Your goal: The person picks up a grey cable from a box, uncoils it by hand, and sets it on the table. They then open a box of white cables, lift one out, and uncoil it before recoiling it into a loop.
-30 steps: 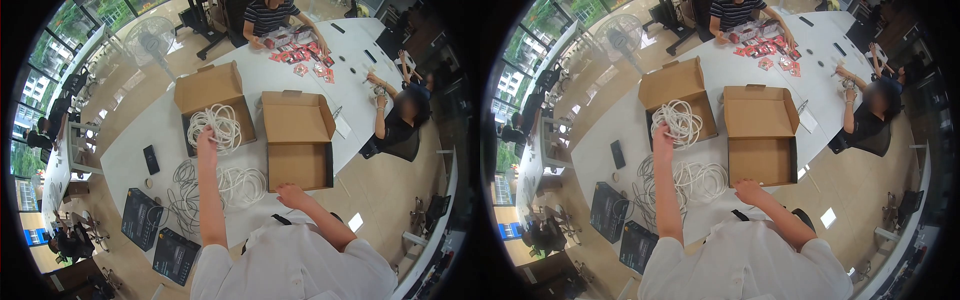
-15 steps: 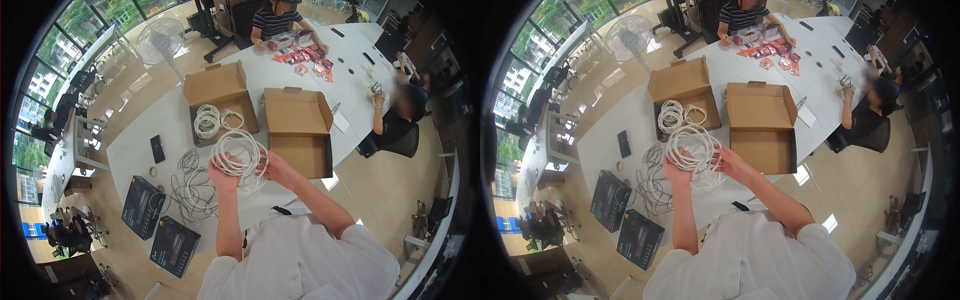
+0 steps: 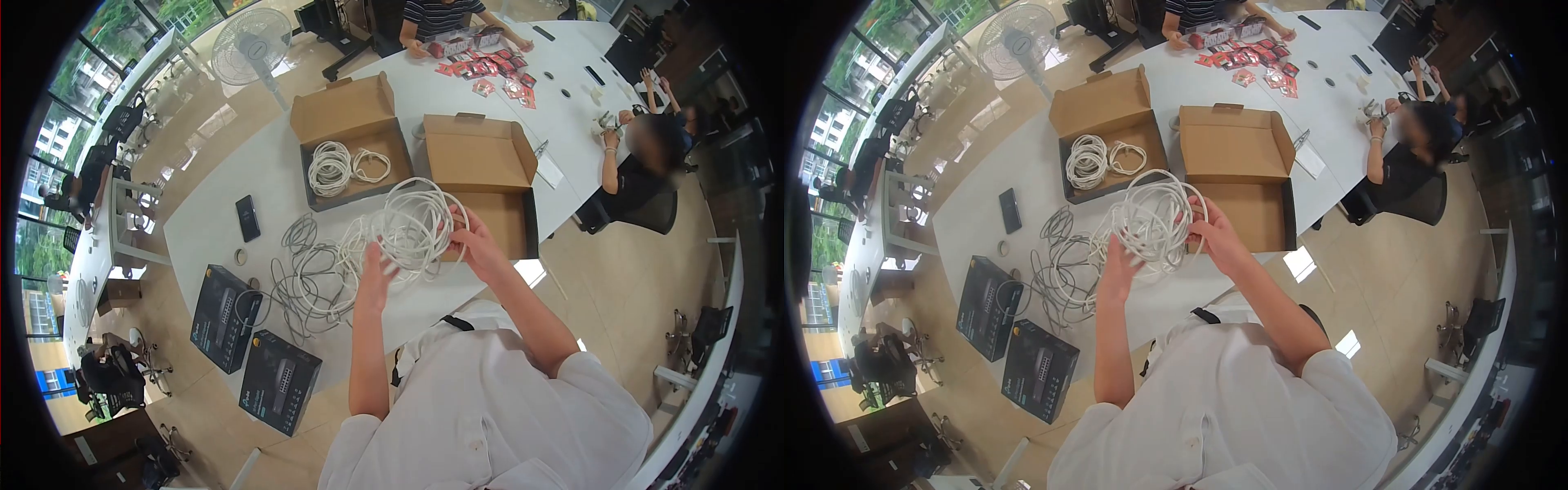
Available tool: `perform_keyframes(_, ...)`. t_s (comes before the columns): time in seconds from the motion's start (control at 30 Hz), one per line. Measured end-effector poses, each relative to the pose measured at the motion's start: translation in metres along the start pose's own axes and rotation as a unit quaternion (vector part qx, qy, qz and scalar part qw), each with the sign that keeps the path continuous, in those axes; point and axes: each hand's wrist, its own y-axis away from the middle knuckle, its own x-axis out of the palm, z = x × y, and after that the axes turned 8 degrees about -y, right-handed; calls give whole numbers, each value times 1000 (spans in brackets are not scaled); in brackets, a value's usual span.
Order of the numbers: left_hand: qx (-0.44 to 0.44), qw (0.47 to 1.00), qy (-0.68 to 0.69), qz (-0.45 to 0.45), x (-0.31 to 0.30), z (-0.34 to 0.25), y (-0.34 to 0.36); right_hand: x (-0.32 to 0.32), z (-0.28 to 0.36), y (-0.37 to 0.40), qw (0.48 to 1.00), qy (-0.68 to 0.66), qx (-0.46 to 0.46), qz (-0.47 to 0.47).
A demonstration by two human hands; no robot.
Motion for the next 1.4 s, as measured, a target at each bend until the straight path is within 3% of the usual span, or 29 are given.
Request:
perform_keyframes(0.03,-42,997,60,25,7,3,1,0,2,2,1000,7,0,7)
perform_keyframes(0.13,-141,936,229,227,20,1,6,-4,0,6,1000,17,-4,20)
perform_keyframes(0.23,-81,959,226,152,25,14,0,-7,8,9,999,35,-5,11)
perform_keyframes(0.43,3,969,247,9,39,-4,5,-26,-7,-4,981,192,-39,0)
perform_keyframes(0.53,42,965,260,12,46,-11,11,-30,-13,-13,946,286,-136,-68)
perform_keyframes(0.63,70,959,274,-4,55,-17,18,-33,-15,-16,917,303,-250,-72)
perform_keyframes(0.73,79,936,342,-18,58,-11,19,-41,-14,-17,921,294,-255,7)
perform_keyframes(0.83,73,906,418,-1,63,-8,18,-58,-28,-20,975,140,-166,-53)
perform_keyframes(0.93,80,885,456,54,64,2,9,-74,-42,-16,985,99,-139,-38)
perform_keyframes(1.03,103,912,396,9,72,7,3,-67,-43,1,973,189,-105,84)
perform_keyframes(1.17,102,919,381,-26,93,11,-2,-47,-29,10,940,279,-172,94)
perform_keyframes(1.4,156,949,255,-98,94,5,-6,-55,-3,12,940,294,-157,78)
